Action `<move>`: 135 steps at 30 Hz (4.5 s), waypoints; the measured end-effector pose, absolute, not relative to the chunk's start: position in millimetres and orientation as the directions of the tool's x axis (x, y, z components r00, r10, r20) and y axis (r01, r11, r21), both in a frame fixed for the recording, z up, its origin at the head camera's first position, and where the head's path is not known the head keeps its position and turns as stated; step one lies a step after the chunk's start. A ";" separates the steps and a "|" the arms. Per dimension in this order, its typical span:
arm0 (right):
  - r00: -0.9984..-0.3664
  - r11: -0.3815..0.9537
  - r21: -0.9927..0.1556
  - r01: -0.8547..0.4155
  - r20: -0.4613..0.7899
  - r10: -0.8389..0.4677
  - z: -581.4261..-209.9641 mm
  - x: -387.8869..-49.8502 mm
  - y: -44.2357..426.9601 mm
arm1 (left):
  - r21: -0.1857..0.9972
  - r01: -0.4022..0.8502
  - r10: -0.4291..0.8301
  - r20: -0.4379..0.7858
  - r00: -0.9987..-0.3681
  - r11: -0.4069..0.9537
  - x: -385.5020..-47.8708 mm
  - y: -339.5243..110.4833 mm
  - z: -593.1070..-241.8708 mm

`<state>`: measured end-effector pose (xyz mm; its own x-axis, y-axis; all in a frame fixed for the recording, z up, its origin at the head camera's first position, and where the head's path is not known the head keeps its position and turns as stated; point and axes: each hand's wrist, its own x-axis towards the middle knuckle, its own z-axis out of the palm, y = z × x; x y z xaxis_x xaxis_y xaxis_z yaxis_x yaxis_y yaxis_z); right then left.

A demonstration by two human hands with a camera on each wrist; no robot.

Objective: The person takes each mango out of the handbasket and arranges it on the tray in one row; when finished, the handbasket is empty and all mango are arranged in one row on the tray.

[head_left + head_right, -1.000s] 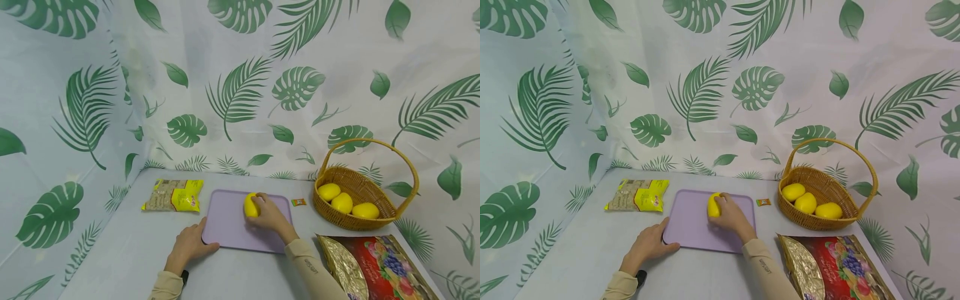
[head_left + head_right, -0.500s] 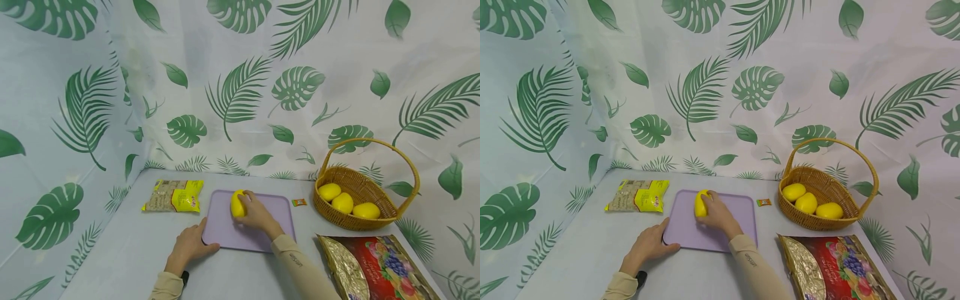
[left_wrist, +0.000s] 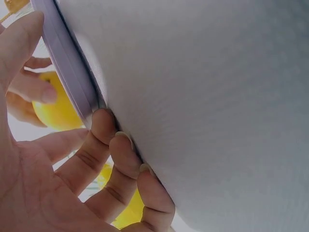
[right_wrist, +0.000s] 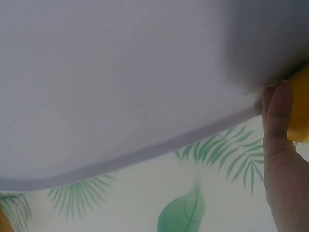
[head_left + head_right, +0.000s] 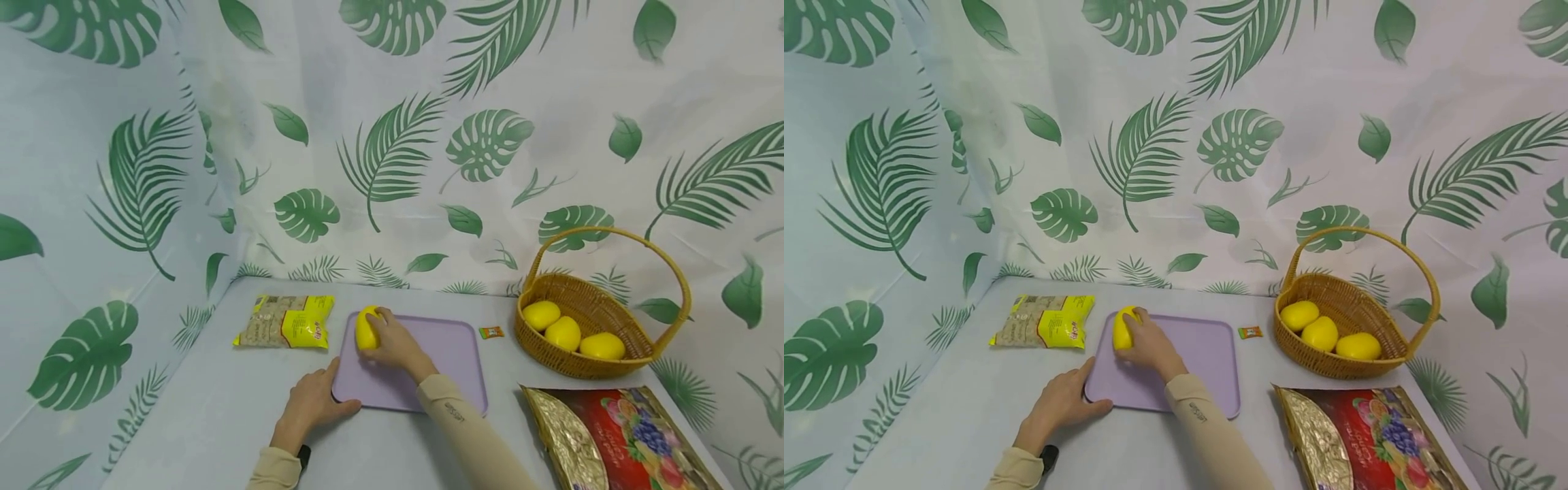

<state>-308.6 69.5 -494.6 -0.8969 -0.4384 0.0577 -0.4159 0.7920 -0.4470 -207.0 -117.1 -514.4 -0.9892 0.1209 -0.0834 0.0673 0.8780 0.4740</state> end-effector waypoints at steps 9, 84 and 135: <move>-0.900 0.801 -0.445 -0.401 0.027 -0.436 -498.8 -316.4 49.4 | 0.475 0.066 0.128 -0.098 -0.987 0.877 -206.9 -117.9 -513.8; -0.946 0.925 -0.259 -0.278 0.239 -0.218 -434.9 -268.6 286.3 | 0.467 0.019 0.096 -0.141 -0.985 0.884 -207.4 -116.3 -515.4; -0.993 0.971 -0.223 0.089 -0.097 0.069 -455.7 -283.4 424.5 | 0.466 0.024 0.104 -0.147 -0.984 0.884 -205.3 -116.4 -516.3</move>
